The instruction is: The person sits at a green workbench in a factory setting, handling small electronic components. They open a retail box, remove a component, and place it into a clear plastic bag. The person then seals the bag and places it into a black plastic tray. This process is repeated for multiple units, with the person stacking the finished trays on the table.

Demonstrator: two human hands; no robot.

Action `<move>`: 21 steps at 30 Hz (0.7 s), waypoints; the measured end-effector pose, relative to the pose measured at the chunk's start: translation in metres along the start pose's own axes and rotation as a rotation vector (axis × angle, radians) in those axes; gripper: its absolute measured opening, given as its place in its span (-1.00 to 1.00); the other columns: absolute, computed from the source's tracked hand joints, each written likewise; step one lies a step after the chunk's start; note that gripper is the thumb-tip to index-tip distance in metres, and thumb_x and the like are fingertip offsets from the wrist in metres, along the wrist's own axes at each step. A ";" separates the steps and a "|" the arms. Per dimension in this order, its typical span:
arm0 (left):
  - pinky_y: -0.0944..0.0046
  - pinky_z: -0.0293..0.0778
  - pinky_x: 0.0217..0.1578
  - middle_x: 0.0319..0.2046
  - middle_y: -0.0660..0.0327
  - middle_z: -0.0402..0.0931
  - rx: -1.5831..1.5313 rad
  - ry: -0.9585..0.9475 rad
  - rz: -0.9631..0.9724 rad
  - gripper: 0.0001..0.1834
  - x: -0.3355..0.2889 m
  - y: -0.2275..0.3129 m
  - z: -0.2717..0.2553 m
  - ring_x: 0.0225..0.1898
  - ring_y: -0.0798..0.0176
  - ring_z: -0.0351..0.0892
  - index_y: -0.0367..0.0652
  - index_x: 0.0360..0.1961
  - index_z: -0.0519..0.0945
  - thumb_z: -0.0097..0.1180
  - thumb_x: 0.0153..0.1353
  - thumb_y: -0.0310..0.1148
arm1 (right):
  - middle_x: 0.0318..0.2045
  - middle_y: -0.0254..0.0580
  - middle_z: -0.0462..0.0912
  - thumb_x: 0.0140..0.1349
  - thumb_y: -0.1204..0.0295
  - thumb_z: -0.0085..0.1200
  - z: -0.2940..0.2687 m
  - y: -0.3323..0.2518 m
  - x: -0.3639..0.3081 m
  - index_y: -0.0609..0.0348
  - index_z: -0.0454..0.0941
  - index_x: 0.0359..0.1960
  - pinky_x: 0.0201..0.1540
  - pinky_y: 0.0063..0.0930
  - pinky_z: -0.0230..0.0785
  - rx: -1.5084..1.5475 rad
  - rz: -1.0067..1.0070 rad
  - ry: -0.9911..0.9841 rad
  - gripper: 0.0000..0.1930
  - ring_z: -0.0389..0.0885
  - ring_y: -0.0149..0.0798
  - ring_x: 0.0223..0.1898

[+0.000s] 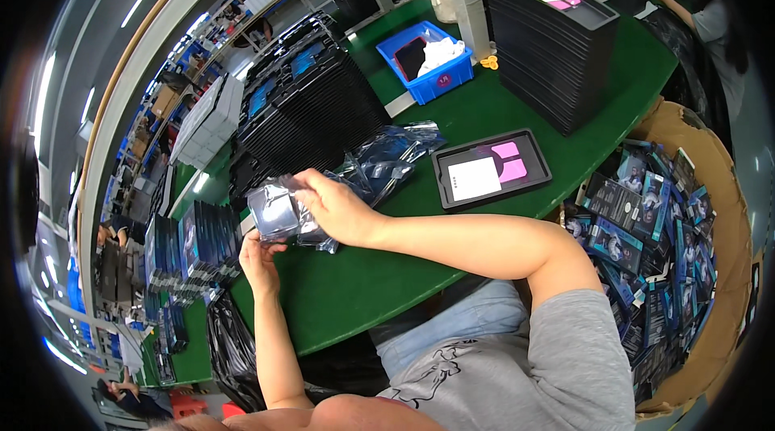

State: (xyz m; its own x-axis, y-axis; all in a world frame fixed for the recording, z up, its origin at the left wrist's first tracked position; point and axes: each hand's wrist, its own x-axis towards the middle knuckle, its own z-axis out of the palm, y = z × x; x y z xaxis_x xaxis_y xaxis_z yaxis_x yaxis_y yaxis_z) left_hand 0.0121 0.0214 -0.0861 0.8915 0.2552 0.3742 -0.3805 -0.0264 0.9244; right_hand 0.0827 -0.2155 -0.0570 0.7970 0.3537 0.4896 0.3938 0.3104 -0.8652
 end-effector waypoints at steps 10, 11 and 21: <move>0.24 0.56 -0.17 -0.19 0.19 0.61 -0.383 0.104 -0.088 -0.82 0.010 0.005 -0.013 -0.19 0.27 0.61 -0.18 -0.08 0.50 0.09 0.33 -0.41 | 0.18 0.10 0.36 0.16 0.35 0.22 0.003 -0.005 -0.022 0.26 0.19 0.28 0.22 -0.18 0.31 -0.321 -0.104 -0.582 -0.32 0.43 0.03 0.18; 0.23 0.56 -0.14 -0.18 0.19 0.61 -0.387 0.135 -0.096 -0.82 0.011 0.006 -0.013 -0.18 0.27 0.61 -0.19 -0.08 0.50 0.09 0.33 -0.40 | 0.13 0.05 0.41 0.17 0.35 0.20 0.003 0.000 -0.021 0.26 0.27 0.23 0.20 -0.19 0.33 -0.350 -0.167 -0.584 -0.39 0.45 0.02 0.14; 0.46 0.44 -0.28 -0.36 0.35 0.56 0.339 0.142 -0.119 -0.74 -0.002 0.037 0.016 -0.37 0.51 0.48 -0.29 -0.09 0.63 0.08 0.35 -0.34 | -0.26 -0.16 0.56 0.20 0.42 0.14 -0.002 0.000 -0.004 0.18 0.51 -0.07 -0.26 -0.39 0.48 -0.291 -0.131 -0.291 -0.73 0.60 -0.25 -0.37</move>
State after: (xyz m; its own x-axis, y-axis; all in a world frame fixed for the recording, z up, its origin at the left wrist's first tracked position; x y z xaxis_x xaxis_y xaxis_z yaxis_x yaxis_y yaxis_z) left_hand 0.0002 0.0041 -0.0511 0.8724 0.4068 0.2711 -0.1523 -0.3009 0.9414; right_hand 0.0805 -0.2190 -0.0594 0.5858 0.5749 0.5712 0.6289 0.1220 -0.7678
